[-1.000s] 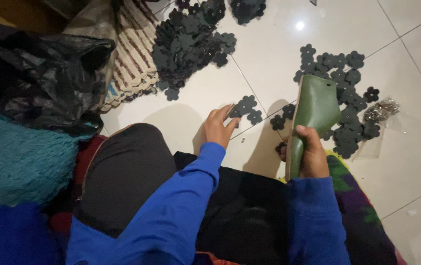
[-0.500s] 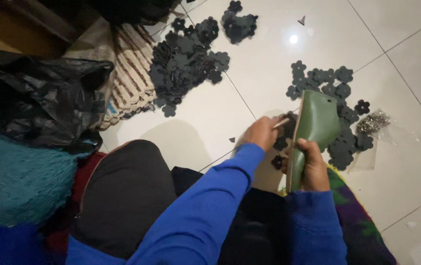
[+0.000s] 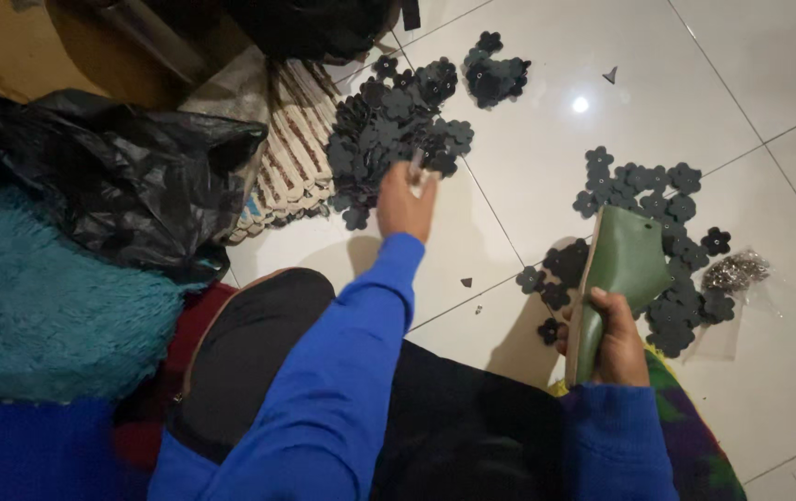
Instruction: The person sits on the floor and repeatedly picks up small black flower-shaped pieces, places them on a green shoe sole, and presses them down with a cylindrical tool. The person handles the shoe and pieces one at a time, occasionally adjusting the shoe's position.
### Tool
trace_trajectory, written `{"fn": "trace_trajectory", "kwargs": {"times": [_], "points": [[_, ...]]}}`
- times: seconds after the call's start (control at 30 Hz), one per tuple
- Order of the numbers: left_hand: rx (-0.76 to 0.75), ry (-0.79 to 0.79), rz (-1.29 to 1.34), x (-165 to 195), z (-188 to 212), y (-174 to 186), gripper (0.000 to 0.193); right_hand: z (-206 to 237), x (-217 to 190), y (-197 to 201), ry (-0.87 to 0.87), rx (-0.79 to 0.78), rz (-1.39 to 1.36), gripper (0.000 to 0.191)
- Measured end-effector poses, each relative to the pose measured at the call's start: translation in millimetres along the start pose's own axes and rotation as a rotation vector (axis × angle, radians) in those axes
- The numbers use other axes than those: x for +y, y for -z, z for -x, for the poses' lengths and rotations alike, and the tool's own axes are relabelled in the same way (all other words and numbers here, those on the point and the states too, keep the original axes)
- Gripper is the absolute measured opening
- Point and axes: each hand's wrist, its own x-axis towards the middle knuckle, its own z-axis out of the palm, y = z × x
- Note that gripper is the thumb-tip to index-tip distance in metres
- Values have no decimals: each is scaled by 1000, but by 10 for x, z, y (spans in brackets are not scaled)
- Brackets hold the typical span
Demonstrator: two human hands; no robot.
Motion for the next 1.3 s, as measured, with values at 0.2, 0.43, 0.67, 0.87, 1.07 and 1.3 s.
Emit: {"fn": "trace_trajectory", "kwargs": {"times": [0.2,0.43,0.67,0.87,1.07,1.3], "points": [[54,-69,-84,12,-295,91,34,-41,44,48,7,15,13,48],[-61,-136,-167,90,-392,41,38,-50,79,66,-16,15,34,45],[-169,-138,-321,111,-482,42,34,0,89,31,-34,25,16,43],[-251,-293,-360,59,-238,239,28,28,58,-17,-49,50,25,42],[-337,-346,-326,109,222,343,31,14,38,-68,-48,21,47,41],[-401,-103,-133,116,789,348,42,46,2,-90,-59,66,84,41]]}}
